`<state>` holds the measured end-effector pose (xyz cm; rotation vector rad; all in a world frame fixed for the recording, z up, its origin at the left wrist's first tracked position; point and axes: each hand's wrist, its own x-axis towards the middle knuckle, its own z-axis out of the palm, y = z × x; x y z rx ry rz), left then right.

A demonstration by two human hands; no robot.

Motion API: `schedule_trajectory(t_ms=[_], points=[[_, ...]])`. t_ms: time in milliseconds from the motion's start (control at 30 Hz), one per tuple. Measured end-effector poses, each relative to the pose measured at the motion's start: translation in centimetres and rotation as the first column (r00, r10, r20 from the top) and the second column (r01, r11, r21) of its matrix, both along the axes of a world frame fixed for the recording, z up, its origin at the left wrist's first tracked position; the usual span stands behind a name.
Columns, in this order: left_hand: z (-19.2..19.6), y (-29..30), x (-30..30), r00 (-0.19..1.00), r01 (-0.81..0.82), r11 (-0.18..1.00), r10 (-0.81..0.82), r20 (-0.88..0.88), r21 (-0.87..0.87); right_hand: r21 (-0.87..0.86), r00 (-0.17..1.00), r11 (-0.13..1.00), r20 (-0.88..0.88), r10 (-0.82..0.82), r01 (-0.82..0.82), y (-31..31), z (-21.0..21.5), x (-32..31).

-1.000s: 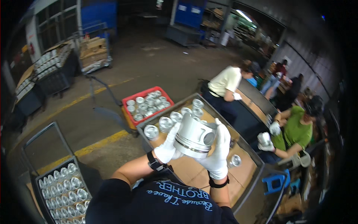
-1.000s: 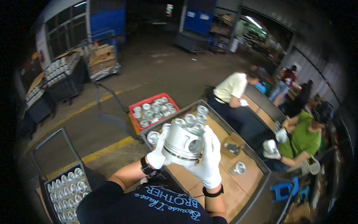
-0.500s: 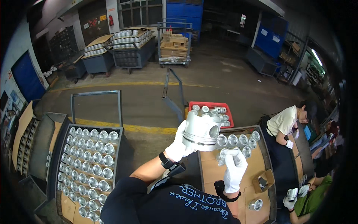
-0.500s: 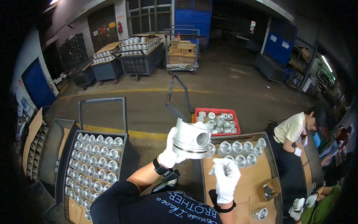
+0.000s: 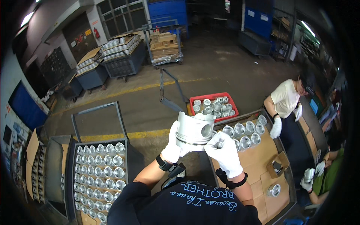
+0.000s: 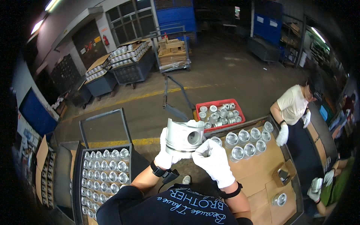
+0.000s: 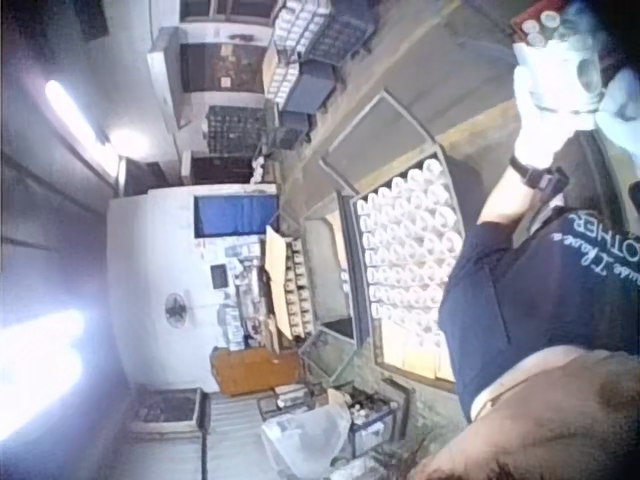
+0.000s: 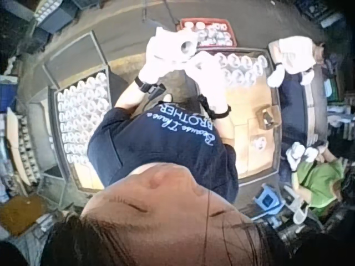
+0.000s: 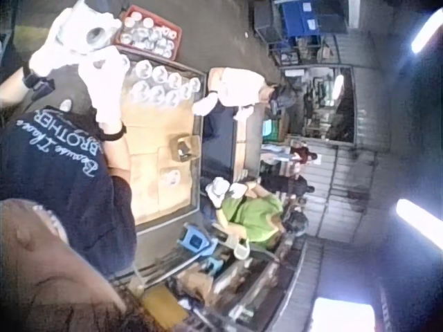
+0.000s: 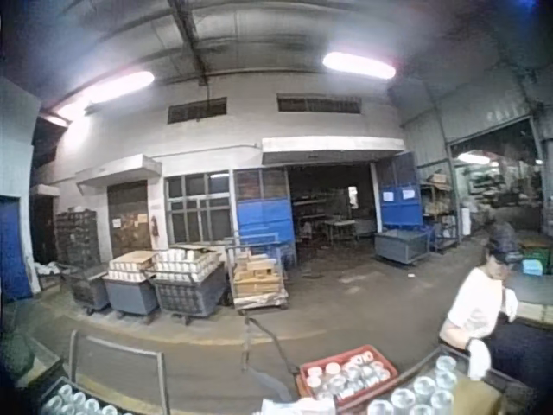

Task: Inspect metal engine pistons and organize them in a tray.

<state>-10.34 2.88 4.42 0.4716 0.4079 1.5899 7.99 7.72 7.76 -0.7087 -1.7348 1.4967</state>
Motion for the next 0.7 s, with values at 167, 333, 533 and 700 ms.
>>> schedule_trajectory(t_ms=[167,333,533,700], points=[[-0.5,1.5,0.0,0.979,0.133,0.990,-0.138,0.153,0.045,-0.182,0.999,0.983,-0.036,0.020,-0.026,0.9,0.8,0.6],[1.2,2.1,0.8,0.977,0.130,0.990,-0.139,-0.163,-0.061,-0.255,0.992,0.964,-0.117,0.052,-0.081,1.5,0.2,1.5],[1.2,2.4,1.3,0.974,0.117,0.989,-0.132,-0.183,-0.087,-0.230,0.997,0.973,-0.073,0.005,-0.021,1.1,0.0,2.4],[1.6,1.9,1.8,0.950,0.025,0.998,-0.008,-0.312,0.049,-0.156,0.999,0.986,0.003,-0.050,0.049,0.8,-0.6,2.4]])
